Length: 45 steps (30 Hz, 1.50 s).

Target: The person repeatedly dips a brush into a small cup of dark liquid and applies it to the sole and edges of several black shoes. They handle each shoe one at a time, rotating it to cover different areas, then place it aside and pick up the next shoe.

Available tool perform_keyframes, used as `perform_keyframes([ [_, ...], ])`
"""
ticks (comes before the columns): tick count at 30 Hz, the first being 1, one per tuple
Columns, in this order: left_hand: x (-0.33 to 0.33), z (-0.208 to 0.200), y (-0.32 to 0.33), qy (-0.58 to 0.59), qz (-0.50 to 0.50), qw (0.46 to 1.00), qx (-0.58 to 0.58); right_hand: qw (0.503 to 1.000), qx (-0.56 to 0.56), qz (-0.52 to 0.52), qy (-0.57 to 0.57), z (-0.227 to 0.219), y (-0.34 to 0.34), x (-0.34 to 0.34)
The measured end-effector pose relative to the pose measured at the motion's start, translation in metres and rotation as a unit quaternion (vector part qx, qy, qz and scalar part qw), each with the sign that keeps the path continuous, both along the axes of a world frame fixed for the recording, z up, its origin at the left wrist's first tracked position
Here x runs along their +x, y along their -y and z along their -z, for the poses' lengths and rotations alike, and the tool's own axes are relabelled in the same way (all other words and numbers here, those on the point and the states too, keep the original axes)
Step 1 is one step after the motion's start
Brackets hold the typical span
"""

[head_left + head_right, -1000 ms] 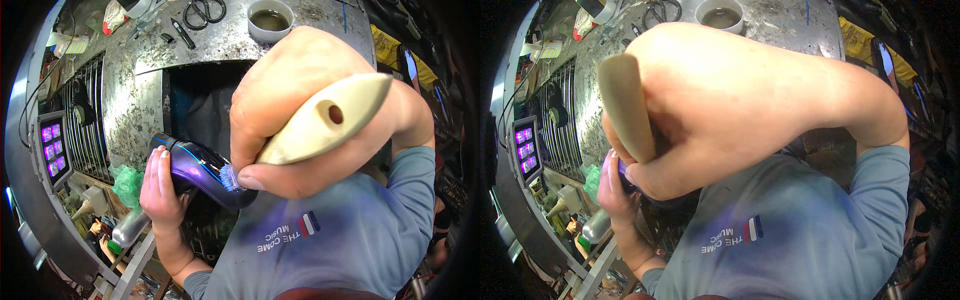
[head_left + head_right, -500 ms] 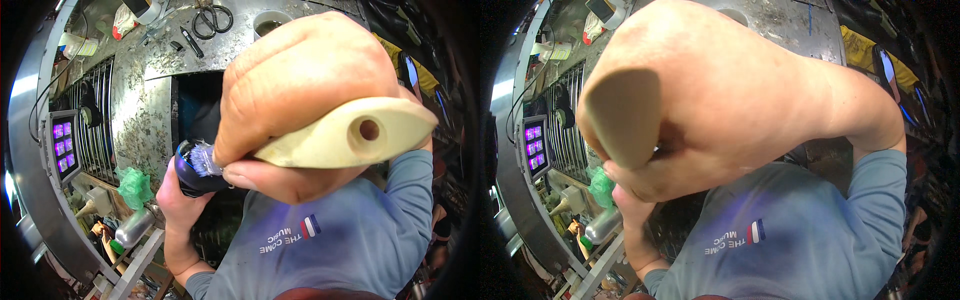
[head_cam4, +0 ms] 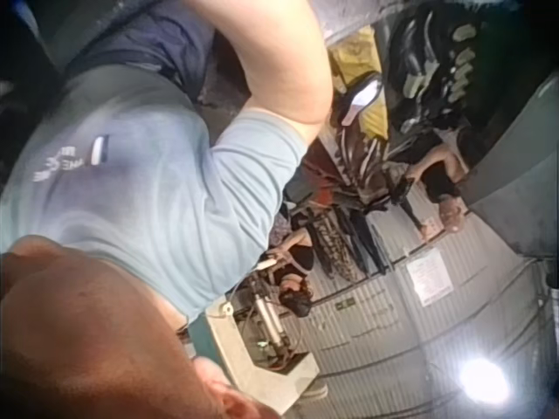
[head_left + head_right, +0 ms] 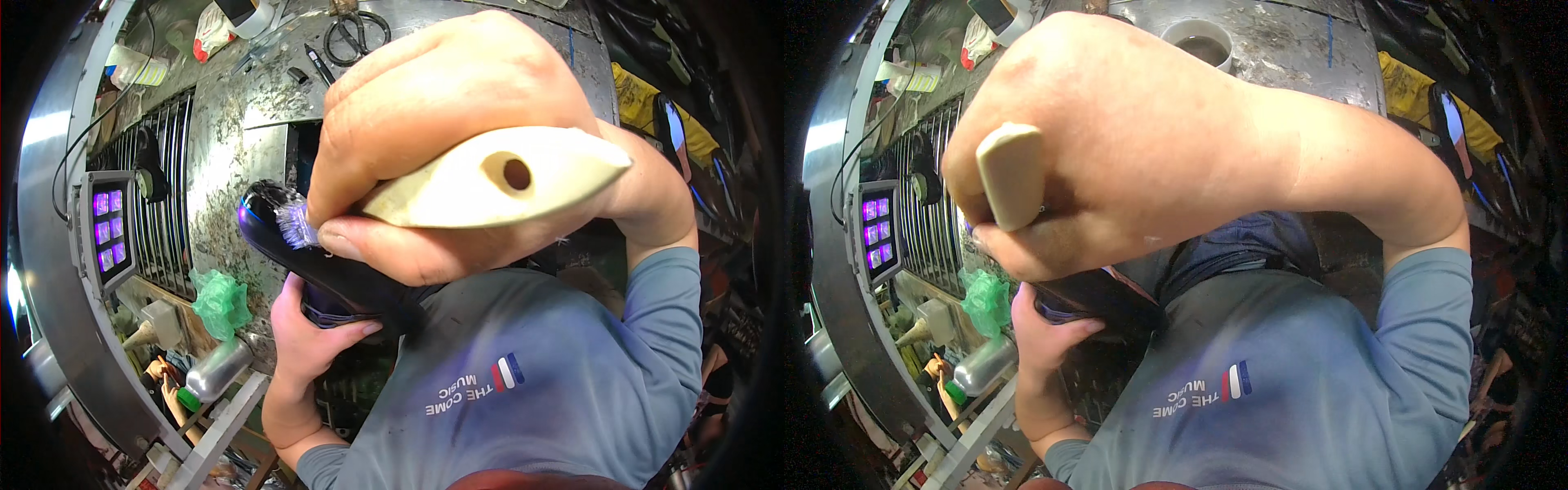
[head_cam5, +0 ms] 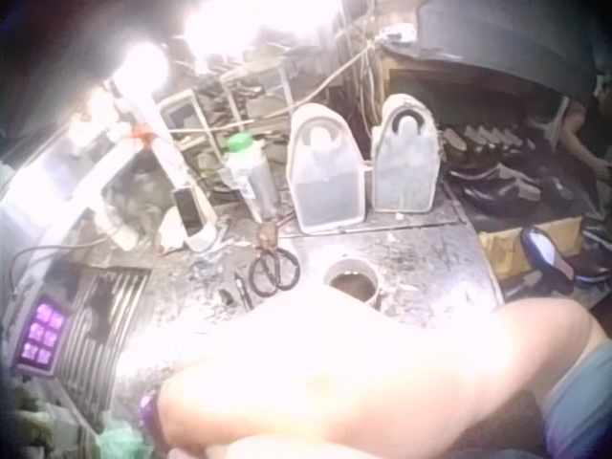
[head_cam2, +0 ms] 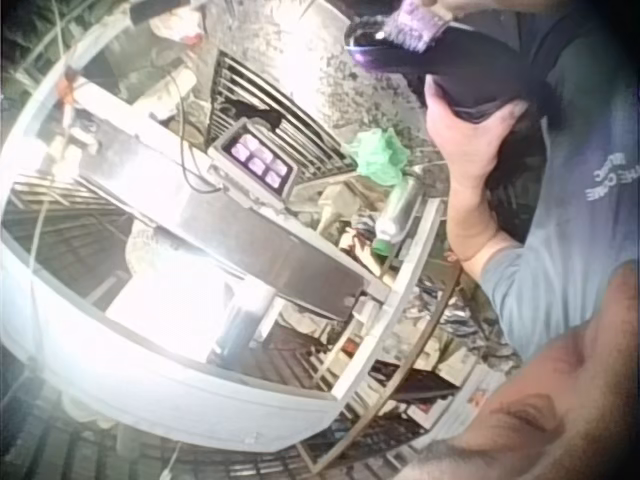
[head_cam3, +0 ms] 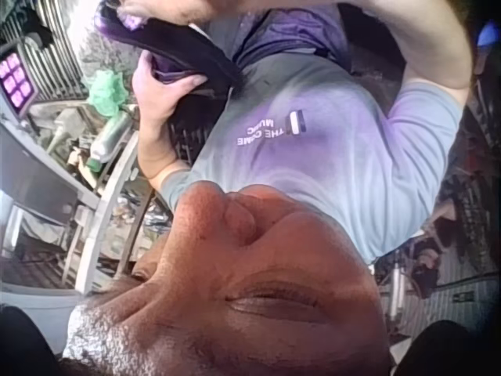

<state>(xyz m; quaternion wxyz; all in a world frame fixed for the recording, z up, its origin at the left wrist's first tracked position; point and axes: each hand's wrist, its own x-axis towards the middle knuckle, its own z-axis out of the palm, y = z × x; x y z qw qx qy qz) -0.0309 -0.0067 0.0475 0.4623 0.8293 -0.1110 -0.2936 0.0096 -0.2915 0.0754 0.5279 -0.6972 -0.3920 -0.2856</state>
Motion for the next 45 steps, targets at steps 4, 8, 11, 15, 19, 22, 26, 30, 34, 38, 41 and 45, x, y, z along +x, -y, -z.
perform_keyframes([
  [4, -0.002, 0.005, -0.002, -0.102, -0.07, 0.987, -0.102, 1.0, -0.003, -0.002, 0.001, 0.004, -0.003, 0.003],
  [8, 0.001, 0.003, -0.004, -0.159, -0.092, 0.972, -0.148, 0.999, -0.02, 0.014, -0.037, 0.011, -0.007, -0.001],
  [11, 0.001, 0.003, -0.002, -0.188, -0.103, 0.96, -0.179, 0.997, -0.045, 0.002, -0.058, 0.011, -0.005, -0.004],
  [15, -0.001, 0.009, -0.004, -0.228, -0.118, 0.944, -0.208, 0.996, -0.053, -0.018, -0.067, 0.018, -0.004, -0.006],
  [19, 0.0, 0.015, -0.004, -0.239, -0.126, 0.935, -0.229, 0.995, -0.047, -0.029, -0.084, 0.024, -0.005, -0.01],
  [22, 0.0, 0.014, 0.0, -0.239, -0.136, 0.933, -0.233, 0.994, -0.043, -0.032, -0.094, 0.029, -0.006, -0.014],
  [26, -0.001, 0.015, 0.004, -0.23, -0.15, 0.933, -0.234, 0.994, -0.034, -0.036, -0.1, 0.032, -0.006, -0.018],
  [30, -0.001, 0.012, 0.006, -0.238, -0.16, 0.928, -0.236, 0.992, -0.032, -0.052, -0.111, 0.035, -0.007, -0.021],
  [34, -0.004, 0.023, 0.001, -0.243, -0.192, 0.916, -0.253, 0.988, -0.031, -0.071, -0.132, 0.033, -0.004, -0.026],
  [38, -0.007, 0.041, -0.012, -0.248, -0.212, 0.903, -0.28, 0.99, -0.003, -0.033, -0.14, 0.027, 0.019, -0.024],
  [41, -0.013, 0.055, -0.021, -0.261, -0.242, 0.876, -0.325, 0.981, -0.032, 0.111, -0.157, 0.018, 0.064, -0.016],
  [45, -0.016, 0.058, -0.02, -0.231, -0.226, 0.887, -0.33, 0.908, -0.094, 0.288, -0.288, 0.045, 0.131, -0.006],
])
